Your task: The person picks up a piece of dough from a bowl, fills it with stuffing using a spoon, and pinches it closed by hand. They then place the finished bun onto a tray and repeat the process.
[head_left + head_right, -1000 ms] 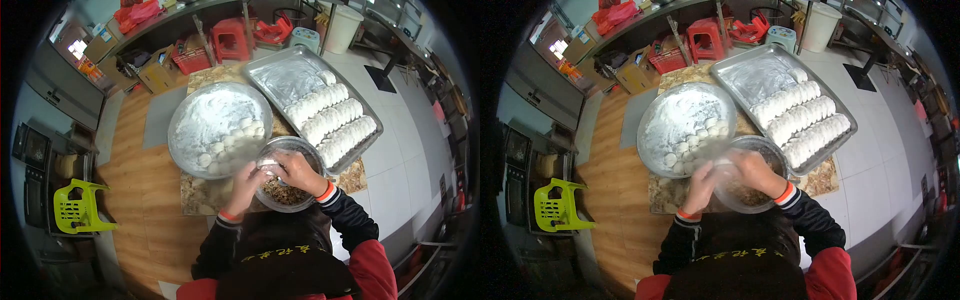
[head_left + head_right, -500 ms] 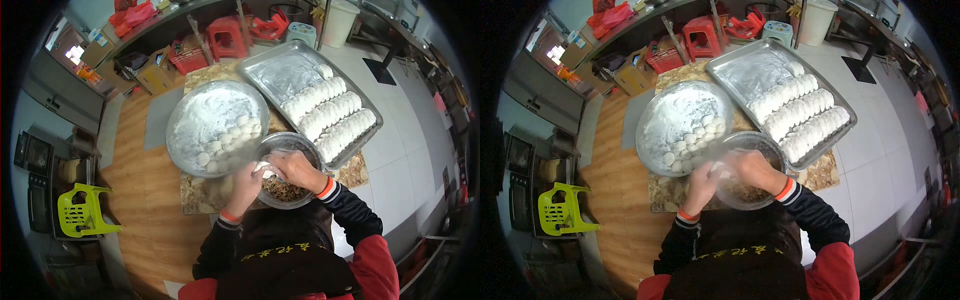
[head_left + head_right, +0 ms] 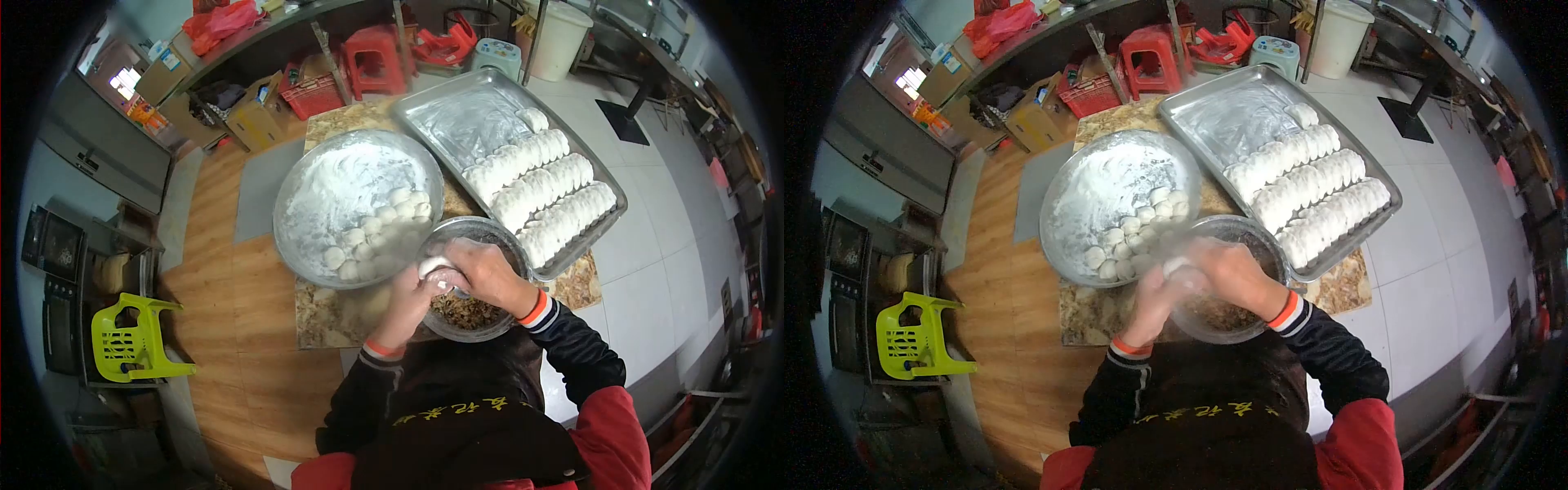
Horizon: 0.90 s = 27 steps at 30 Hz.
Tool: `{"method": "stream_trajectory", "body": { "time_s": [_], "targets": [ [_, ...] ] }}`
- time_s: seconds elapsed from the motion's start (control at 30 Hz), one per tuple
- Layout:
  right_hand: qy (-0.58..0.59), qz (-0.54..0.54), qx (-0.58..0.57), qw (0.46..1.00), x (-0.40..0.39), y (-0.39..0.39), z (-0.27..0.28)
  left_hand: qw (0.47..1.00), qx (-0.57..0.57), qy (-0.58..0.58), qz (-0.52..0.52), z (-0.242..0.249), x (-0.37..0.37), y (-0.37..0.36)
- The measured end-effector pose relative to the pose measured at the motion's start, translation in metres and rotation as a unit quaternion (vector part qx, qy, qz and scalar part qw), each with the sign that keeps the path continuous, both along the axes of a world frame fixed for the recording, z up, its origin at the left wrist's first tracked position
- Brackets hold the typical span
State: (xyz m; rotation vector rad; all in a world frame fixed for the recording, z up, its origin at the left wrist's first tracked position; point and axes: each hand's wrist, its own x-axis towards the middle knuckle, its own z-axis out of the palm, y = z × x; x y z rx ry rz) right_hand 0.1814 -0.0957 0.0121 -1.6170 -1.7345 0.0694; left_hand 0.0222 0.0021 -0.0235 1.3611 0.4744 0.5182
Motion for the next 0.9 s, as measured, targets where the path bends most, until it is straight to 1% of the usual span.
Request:
{"method": "stream_trajectory", "body": {
  "time_s": [0.03,0.13,0.17,0.2,0.23,0.27,0.33,0.43,0.53,0.57,0.6,0.63,0.67,0.73,0.77,0.83,0.87,0.9],
  "targets": [
    [-0.034,0.006,-0.007,0.999,0.0,-0.002,0.003,0.994,0.106,0.032,-0.016,-0.006,-0.001,0.004],
    [0.023,0.003,0.007,1.0,0.002,-0.003,-0.005,0.989,0.128,0.067,-0.025,-0.008,-0.001,0.006],
    [0.047,-0.002,0.008,0.999,0.001,-0.002,-0.006,0.999,0.018,0.036,-0.018,-0.004,-0.002,0.003],
    [0.071,-0.006,0.009,0.997,0.0,0.0,-0.006,0.996,-0.092,0.003,-0.012,0.013,-0.002,-0.005],
    [0.096,-0.012,0.01,0.995,-0.001,0.001,-0.006,0.979,-0.201,-0.029,-0.006,0.023,-0.002,-0.009],
    [0.071,-0.006,-0.005,0.997,-0.002,0.0,-0.006,0.993,-0.12,0.007,-0.021,0.021,-0.004,-0.006],
    [0.02,0.003,-0.036,0.999,-0.004,-0.005,-0.004,0.994,0.044,0.081,-0.054,0.016,-0.008,0.0],
    [0.079,0.006,0.015,0.997,-0.002,-0.003,-0.007,0.998,0.006,0.055,-0.038,0.024,-0.007,-0.001],
    [0.154,0.025,-0.014,0.988,0.0,-0.003,0.001,0.992,-0.117,0.011,-0.052,0.028,-0.013,0.001],
    [0.118,0.026,-0.009,0.993,-0.002,-0.004,-0.001,0.997,0.004,0.062,-0.053,0.026,-0.015,0.005],
    [0.082,0.026,-0.006,0.996,-0.004,-0.005,-0.004,0.985,0.123,0.11,-0.055,0.021,-0.016,0.012],
    [0.045,0.027,-0.002,0.999,-0.006,-0.006,-0.006,0.956,0.242,0.156,-0.056,0.019,-0.016,0.015],
    [0.042,0.018,-0.001,0.999,-0.006,-0.006,-0.006,0.962,0.22,0.156,-0.046,0.018,-0.016,0.014],
    [0.1,0.006,0.002,0.995,-0.006,-0.003,-0.002,0.971,0.177,0.158,-0.023,0.021,-0.014,0.013],
    [0.13,0.001,0.002,0.992,-0.007,-0.002,0.0,0.99,0.097,0.104,-0.014,0.022,-0.013,0.009],
    [0.104,-0.005,-0.022,0.994,-0.01,-0.002,0.006,0.998,-0.066,-0.007,0.003,0.023,-0.009,-0.001],
    [0.091,-0.008,-0.033,0.995,-0.011,-0.002,0.007,0.999,0.021,0.038,-0.003,0.023,-0.011,0.001],
    [0.07,0.003,-0.019,0.997,-0.009,-0.001,0.002,0.991,0.109,0.082,-0.01,0.023,-0.014,0.005]
  ]
}}
